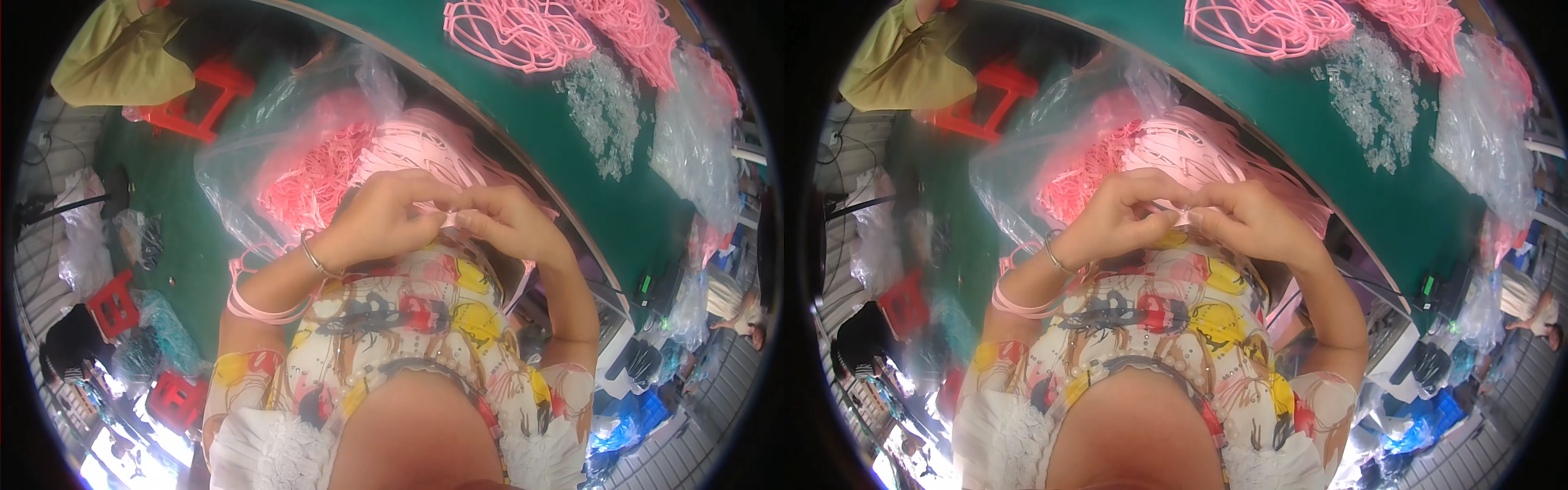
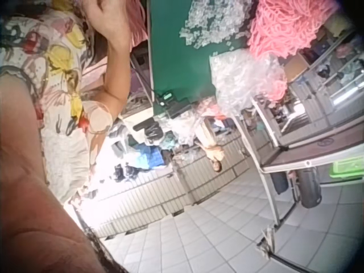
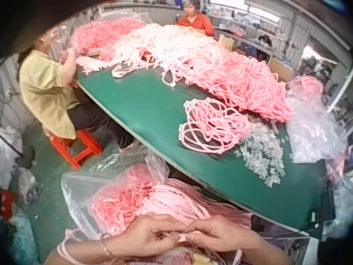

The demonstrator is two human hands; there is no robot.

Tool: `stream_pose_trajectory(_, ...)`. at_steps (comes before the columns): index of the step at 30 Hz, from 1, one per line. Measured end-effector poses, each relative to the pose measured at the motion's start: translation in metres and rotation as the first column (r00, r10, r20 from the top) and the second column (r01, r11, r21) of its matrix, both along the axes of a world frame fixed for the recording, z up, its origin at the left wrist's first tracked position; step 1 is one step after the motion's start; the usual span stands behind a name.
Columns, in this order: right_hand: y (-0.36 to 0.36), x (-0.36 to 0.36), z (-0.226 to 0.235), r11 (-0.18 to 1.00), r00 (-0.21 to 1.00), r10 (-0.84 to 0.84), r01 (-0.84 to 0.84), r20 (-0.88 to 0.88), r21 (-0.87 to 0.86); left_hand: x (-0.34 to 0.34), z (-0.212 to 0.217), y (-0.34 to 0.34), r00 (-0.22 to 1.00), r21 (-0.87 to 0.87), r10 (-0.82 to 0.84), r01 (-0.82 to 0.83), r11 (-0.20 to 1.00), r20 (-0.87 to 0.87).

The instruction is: The person sits at a green table and repeatedly picks up pink elastic bands and small clear plastic clips. They insert the clips into the ends of the bands to form loops, then place the finished items on the table.

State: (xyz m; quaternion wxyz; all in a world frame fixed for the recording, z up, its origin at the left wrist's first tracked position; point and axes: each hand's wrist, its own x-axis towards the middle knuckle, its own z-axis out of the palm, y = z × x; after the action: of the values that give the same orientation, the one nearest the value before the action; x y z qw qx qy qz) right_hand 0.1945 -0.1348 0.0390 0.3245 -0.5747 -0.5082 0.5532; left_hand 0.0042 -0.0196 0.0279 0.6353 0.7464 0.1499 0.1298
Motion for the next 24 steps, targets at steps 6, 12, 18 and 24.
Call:
stream_pose_trajectory(6,0.004,-0.001,0.007,0.998,0.996,-0.062,0.060,-0.061,-0.034,0.000,0.002,-0.001,0.996,0.065,0.059,-0.063,0.996,0.063)
stream_pose_trajectory(12,0.003,-0.003,0.012,0.992,0.995,-0.093,0.096,-0.045,0.084,-0.004,0.007,-0.003,0.995,0.202,0.060,-0.074,0.977,0.074)
stream_pose_trajectory(18,0.006,-0.015,0.000,0.794,0.881,-0.288,0.002,0.374,0.607,-0.003,-0.001,-0.017,0.981,-0.173,0.188,-0.192,0.966,-0.036)
stream_pose_trajectory(24,0.004,-0.017,-0.014,0.666,0.766,-0.445,-0.064,0.464,0.743,0.007,-0.003,-0.019,0.968,-0.409,0.214,-0.251,0.878,-0.135)
